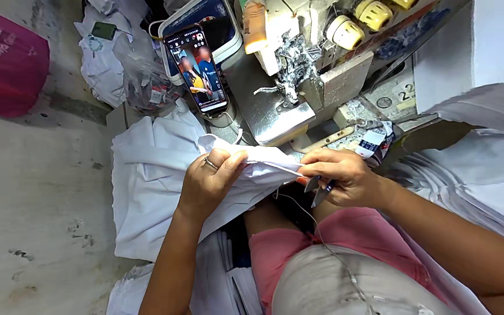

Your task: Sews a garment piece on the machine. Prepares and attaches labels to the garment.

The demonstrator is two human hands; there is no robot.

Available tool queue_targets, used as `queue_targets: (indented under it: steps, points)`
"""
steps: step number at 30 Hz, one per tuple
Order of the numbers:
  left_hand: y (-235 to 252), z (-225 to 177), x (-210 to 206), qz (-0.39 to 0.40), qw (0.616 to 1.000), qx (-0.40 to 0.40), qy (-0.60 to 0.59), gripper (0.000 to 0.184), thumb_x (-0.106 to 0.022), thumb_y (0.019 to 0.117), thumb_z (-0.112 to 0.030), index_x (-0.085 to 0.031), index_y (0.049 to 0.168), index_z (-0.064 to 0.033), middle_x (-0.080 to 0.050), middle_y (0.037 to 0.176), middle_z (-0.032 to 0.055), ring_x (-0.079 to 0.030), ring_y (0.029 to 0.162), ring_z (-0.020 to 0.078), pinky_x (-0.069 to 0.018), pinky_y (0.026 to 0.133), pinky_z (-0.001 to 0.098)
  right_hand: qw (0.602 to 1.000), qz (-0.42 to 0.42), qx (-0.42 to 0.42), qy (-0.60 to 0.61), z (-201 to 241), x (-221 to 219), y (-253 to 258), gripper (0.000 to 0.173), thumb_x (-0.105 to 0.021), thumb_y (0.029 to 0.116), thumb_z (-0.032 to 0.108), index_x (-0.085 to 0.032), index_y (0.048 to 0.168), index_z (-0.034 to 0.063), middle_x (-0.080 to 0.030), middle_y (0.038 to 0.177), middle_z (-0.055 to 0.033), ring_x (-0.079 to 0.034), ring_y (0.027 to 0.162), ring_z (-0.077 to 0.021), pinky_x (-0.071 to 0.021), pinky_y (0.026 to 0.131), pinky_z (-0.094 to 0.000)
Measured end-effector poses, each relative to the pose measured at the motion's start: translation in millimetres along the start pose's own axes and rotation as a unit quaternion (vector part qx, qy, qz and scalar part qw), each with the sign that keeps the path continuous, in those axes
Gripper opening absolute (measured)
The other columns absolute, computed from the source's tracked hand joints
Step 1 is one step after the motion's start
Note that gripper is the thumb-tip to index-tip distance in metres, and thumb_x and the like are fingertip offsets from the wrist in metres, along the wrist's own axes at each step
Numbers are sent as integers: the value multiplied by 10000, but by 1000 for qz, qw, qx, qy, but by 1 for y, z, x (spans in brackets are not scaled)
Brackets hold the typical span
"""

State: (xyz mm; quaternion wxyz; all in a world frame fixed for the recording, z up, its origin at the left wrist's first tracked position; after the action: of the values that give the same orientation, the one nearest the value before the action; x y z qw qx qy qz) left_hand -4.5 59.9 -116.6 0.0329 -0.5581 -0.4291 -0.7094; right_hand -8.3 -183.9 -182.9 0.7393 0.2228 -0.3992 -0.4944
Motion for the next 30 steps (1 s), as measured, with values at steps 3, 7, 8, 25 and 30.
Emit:
queue_targets:
  steps: [3,7,8,25,30]
  points:
    - [2,0,-2,17,1000,7,-14,187,-633,1000,-133,-765,1069,-20,-587,795,119,-572,704,189,-446,625,256,1000,0,-7,10,-2,-1,-2,164,-590,898,59,-719,905,-41,-648,878,-108,-561,737,-10,-451,659,-91]
    - [5,5,-3,50,996,27,-71,203,-616,1007,-145,-772,1023,-16,-588,810,110,-569,718,163,-450,636,241,998,-6,-39,48,-5,-4,-5,149,-606,928,65,-700,925,-52,-628,882,-85,-524,739,27,-433,671,-64]
    - [6,6,-3,55,995,29,-81,209,-613,1007,-149,-772,1016,-14,-588,812,107,-570,719,159,-448,631,237,997,-12,-47,60,-6,-4,-6,147,-611,935,69,-695,926,-51,-625,882,-77,-523,745,33,-434,677,-61]
    - [2,0,-7,-10,999,-44,-14,117,-639,992,-118,-715,982,-30,-581,811,119,-559,725,213,-456,669,286,998,-27,1,-54,-5,-7,-20,219,-562,959,113,-753,1003,14,-649,944,-131,-563,752,-64,-463,689,-135]
    - [6,-1,-10,17,1000,-17,-15,186,-632,989,-94,-749,1115,-22,-615,821,135,-599,739,226,-475,667,298,998,-40,-8,-55,-4,-8,-20,207,-570,951,99,-749,982,1,-650,932,-133,-569,753,-69,-470,691,-136]
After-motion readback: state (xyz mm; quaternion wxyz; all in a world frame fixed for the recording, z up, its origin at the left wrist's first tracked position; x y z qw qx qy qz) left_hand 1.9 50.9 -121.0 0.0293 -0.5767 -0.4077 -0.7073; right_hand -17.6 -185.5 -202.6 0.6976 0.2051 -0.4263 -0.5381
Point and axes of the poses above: each hand's wrist, its own y-axis towards the middle knuckle, its own x-axis out of the back of the hand, z = x × y, the point moved 4 cm from there along y, towards the middle knuckle
